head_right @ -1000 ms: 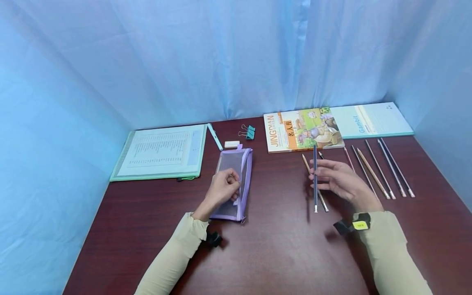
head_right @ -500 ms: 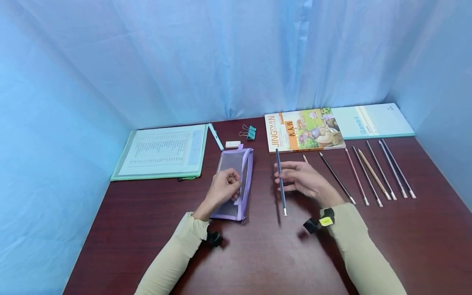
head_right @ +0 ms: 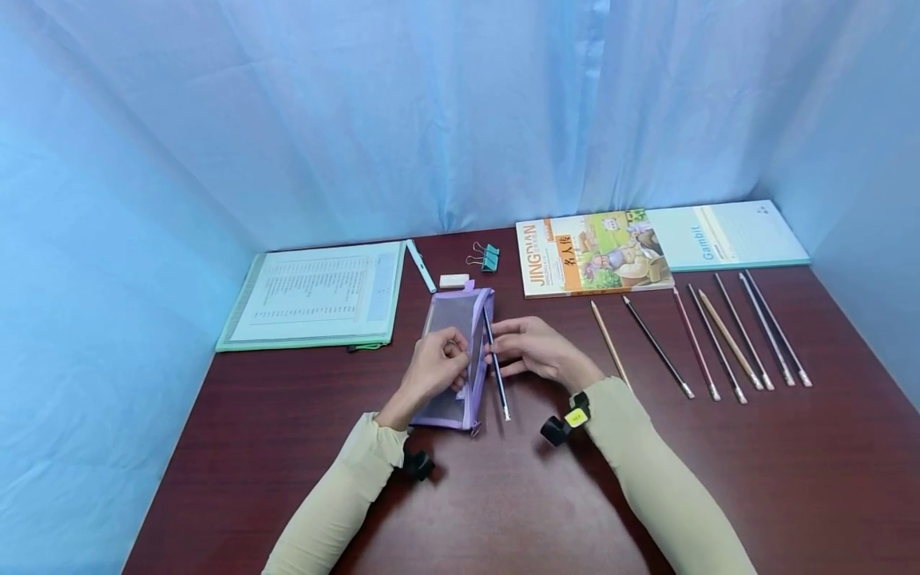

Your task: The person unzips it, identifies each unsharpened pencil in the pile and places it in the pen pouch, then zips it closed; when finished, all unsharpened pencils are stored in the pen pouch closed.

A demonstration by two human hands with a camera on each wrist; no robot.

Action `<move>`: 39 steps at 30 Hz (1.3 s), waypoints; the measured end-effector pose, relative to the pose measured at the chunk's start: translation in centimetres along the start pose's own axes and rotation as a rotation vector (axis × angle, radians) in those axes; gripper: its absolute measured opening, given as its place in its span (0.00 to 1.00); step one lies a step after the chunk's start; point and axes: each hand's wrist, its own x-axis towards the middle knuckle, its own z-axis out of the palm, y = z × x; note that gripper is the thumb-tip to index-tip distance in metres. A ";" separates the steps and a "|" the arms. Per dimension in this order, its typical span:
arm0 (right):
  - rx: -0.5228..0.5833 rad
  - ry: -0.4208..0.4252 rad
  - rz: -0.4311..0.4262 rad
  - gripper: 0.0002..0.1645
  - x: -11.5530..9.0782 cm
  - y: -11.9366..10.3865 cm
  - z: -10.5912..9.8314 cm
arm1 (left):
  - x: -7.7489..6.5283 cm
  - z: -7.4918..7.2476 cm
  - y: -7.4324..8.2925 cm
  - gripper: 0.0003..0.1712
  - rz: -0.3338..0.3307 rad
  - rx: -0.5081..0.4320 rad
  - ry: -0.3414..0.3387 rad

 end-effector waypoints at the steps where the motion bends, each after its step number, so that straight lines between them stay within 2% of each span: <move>1: -0.010 0.014 -0.006 0.36 0.4 -0.1 0.3 | 0.0 0.0 0.0 0.03 -0.003 -0.002 -0.003; 9: -0.129 0.254 -0.091 0.35 1.8 -0.3 2.9 | 0.0 0.1 0.5 0.04 -0.002 -0.007 -0.005; 13: -0.154 0.284 -0.147 0.33 1.5 -0.4 3.9 | 0.0 0.1 0.5 0.03 0.004 -0.012 -0.004; 17: -0.216 0.320 -0.109 0.32 1.1 -0.6 4.4 | 0.1 0.0 0.5 0.04 0.002 -0.020 -0.008; 21: -0.286 0.336 -0.094 0.30 0.0 -0.7 4.0 | 0.0 0.0 0.5 0.03 0.005 -0.019 -0.003; 25: -0.339 0.345 -0.127 0.28 -2.3 -1.0 2.5 | 0.0 0.0 0.4 0.03 0.018 -0.022 0.002; 29: -0.444 0.385 -0.172 0.26 -5.1 -1.4 -0.2 | -0.1 -0.1 0.4 0.04 0.032 -0.013 0.009; 33: -0.551 0.469 -0.193 0.27 -8.2 -2.1 -3.7 | -0.1 -0.2 0.3 0.04 0.037 -0.008 0.009; 39: -0.629 0.596 -0.194 0.28 -12.5 -2.7 -8.8 | -0.2 -0.1 0.2 0.04 0.040 -0.005 0.002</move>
